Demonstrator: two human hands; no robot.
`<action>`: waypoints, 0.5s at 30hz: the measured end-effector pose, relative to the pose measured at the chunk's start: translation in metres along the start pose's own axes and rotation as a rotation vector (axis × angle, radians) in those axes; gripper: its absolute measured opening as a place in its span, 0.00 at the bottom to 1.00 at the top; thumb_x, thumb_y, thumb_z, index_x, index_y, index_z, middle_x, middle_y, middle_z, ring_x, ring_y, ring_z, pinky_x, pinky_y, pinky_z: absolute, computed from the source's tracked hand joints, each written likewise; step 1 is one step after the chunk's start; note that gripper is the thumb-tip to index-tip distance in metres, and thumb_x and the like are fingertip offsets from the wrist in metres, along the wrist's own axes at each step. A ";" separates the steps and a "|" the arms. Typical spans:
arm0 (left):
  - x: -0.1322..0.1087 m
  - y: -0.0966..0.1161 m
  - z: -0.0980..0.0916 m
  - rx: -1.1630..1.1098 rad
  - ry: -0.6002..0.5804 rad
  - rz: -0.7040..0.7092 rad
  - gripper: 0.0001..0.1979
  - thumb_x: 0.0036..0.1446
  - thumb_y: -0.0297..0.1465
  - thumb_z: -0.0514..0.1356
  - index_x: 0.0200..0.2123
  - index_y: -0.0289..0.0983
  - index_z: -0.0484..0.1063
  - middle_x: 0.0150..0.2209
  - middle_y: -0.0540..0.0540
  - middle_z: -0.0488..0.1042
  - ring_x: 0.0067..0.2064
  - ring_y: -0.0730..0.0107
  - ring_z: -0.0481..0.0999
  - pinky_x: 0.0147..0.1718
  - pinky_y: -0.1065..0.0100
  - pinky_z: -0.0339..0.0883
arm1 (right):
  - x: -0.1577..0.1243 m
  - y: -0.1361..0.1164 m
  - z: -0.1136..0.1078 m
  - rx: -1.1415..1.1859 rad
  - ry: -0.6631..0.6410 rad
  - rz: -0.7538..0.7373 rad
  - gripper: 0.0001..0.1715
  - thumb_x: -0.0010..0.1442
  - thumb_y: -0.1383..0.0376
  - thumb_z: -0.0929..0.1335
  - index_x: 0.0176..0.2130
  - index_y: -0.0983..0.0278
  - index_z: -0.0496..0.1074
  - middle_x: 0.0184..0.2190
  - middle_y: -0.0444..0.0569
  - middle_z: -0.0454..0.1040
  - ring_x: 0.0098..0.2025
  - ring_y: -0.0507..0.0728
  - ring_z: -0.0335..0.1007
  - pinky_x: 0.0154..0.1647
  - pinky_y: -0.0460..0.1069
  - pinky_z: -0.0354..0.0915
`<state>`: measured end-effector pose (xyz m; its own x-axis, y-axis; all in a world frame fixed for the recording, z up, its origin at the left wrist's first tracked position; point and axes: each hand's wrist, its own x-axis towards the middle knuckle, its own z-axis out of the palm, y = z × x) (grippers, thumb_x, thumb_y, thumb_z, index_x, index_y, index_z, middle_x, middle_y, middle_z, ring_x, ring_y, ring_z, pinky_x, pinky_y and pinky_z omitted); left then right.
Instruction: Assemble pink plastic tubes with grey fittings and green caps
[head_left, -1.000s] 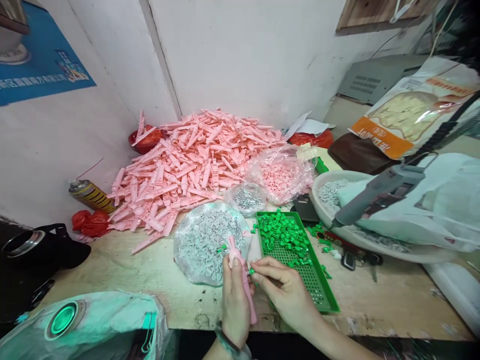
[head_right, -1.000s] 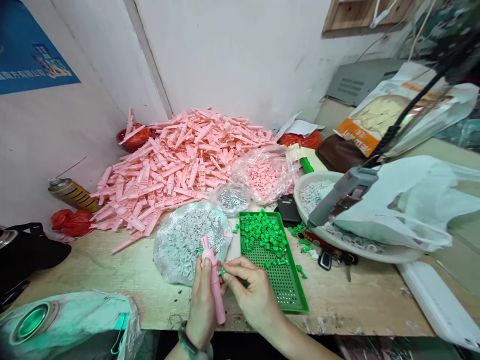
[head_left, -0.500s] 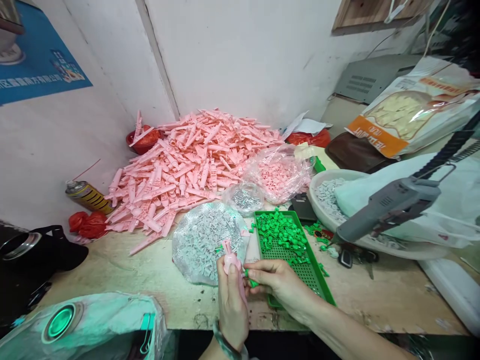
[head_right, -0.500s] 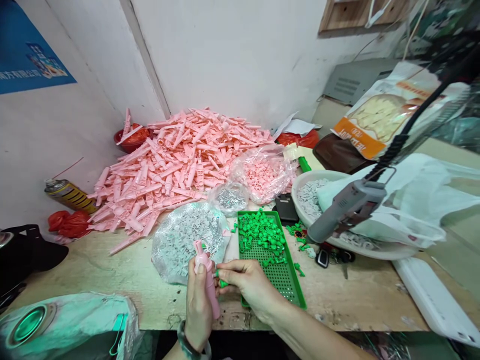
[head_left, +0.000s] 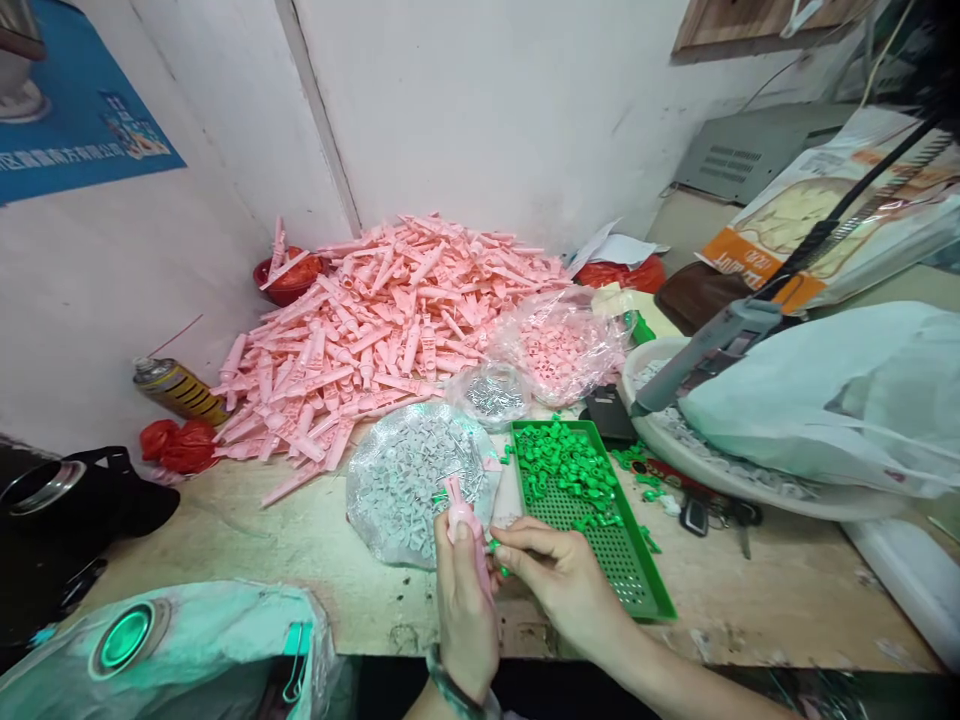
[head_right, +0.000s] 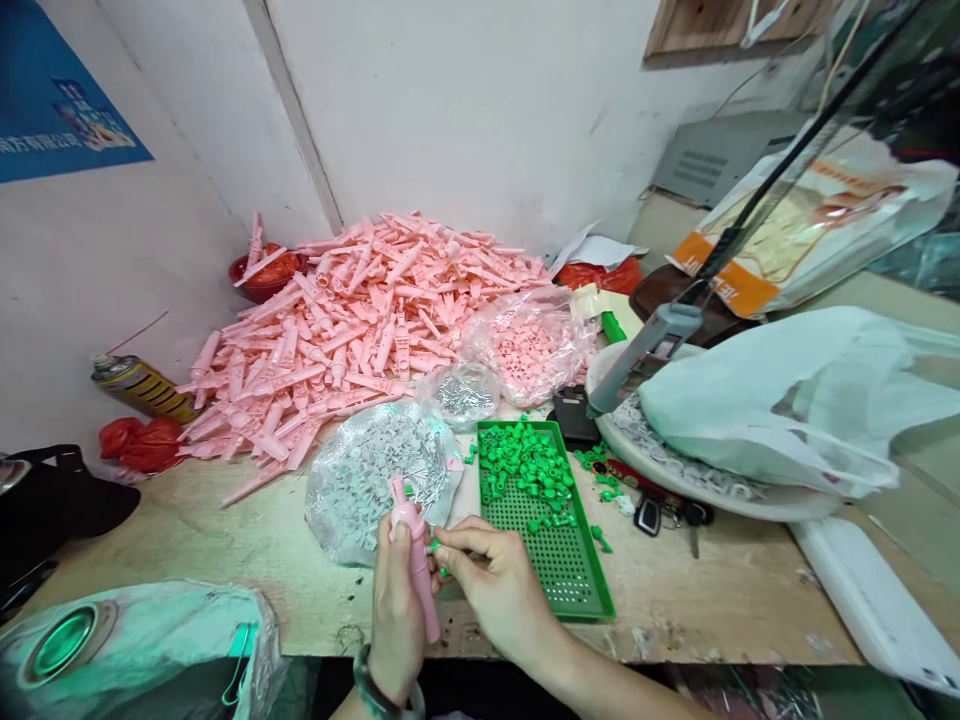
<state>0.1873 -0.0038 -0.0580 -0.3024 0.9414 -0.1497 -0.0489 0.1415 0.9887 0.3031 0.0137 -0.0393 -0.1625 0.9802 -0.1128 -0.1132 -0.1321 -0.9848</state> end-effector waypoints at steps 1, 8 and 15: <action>-0.002 0.000 0.000 0.004 -0.003 0.013 0.23 0.63 0.49 0.48 0.48 0.37 0.67 0.40 0.40 0.72 0.40 0.59 0.72 0.38 0.63 0.67 | -0.001 0.001 0.000 -0.011 0.018 -0.009 0.15 0.51 0.51 0.74 0.32 0.60 0.83 0.27 0.49 0.75 0.29 0.56 0.72 0.30 0.48 0.72; -0.010 0.000 -0.002 0.074 -0.010 0.159 0.21 0.62 0.46 0.52 0.48 0.38 0.67 0.44 0.38 0.71 0.48 0.54 0.70 0.45 0.60 0.65 | -0.004 0.002 0.001 -0.117 0.012 -0.045 0.12 0.54 0.55 0.73 0.32 0.59 0.83 0.27 0.49 0.76 0.31 0.56 0.71 0.32 0.48 0.69; -0.004 0.013 0.000 -0.058 0.055 -0.068 0.20 0.62 0.47 0.51 0.45 0.38 0.67 0.42 0.40 0.69 0.46 0.58 0.69 0.43 0.64 0.66 | 0.002 -0.004 0.002 0.002 -0.062 0.016 0.14 0.51 0.53 0.74 0.31 0.60 0.83 0.25 0.47 0.75 0.29 0.54 0.70 0.31 0.48 0.69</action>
<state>0.1885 -0.0059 -0.0443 -0.3482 0.9117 -0.2181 -0.1252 0.1853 0.9747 0.3013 0.0160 -0.0350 -0.2246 0.9671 -0.1198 -0.1119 -0.1477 -0.9827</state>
